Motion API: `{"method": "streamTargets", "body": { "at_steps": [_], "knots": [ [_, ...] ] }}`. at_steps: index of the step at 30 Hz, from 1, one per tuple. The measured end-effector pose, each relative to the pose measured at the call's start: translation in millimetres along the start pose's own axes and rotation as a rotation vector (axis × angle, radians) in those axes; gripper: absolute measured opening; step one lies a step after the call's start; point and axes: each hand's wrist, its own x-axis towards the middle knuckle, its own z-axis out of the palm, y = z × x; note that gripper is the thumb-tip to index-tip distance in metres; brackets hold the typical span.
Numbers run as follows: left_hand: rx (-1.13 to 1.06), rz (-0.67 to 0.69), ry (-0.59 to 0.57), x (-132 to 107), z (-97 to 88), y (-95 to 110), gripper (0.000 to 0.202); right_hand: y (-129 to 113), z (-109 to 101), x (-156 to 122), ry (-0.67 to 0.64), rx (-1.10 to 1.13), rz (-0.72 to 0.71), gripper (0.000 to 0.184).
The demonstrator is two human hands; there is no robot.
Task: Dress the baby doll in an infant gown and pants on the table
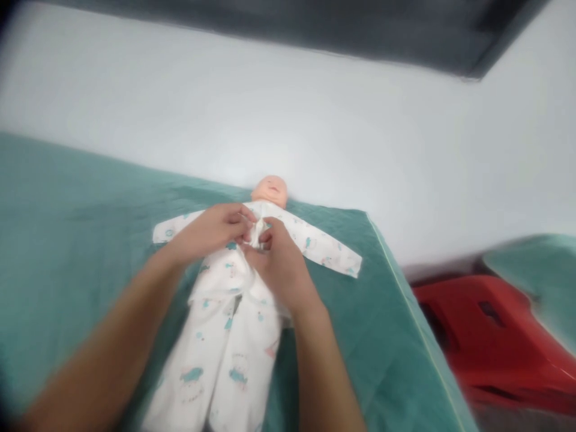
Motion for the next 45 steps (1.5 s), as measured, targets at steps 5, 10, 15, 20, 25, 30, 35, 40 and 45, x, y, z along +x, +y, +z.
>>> {"method": "streamTargets", "body": {
  "at_steps": [5,10,15,20,25,30,35,40,45],
  "knots": [
    [0.1,0.024,-0.031,-6,-2.5,-2,0.013,-24,0,-18,0.008,-0.406,-0.008,0.032],
    [0.068,0.027,-0.092,-14,-3.4,-15,0.016,-37,3,-26,-0.089,-0.53,0.055,0.023],
    [0.095,0.111,-0.126,-17,-0.9,-19,0.015,-28,-8,-20,-0.181,-0.443,0.018,0.013],
    [0.167,0.184,-0.13,-16,0.8,-19,0.013,-11,-21,-19,-0.277,-0.25,-0.027,0.004],
    [0.045,0.102,-0.168,-16,-2.7,-21,0.017,-8,-18,-24,-0.204,-0.235,-0.014,0.006],
    [-0.001,0.046,-0.162,-17,-5.2,-23,0.02,-8,-16,-24,-0.205,-0.212,-0.009,0.005],
    [-0.121,0.023,-0.136,-17,-5.8,-27,0.02,-14,-9,-23,-0.171,-0.281,0.04,0.006],
    [-0.206,-0.026,-0.107,-15,-5.3,-34,0.023,-23,4,-23,-0.073,-0.418,0.11,0.01],
    [-0.263,0.009,-0.101,-11,-5.8,-41,0.027,-22,5,-21,-0.051,-0.4,0.107,0.012]
  ]
}}
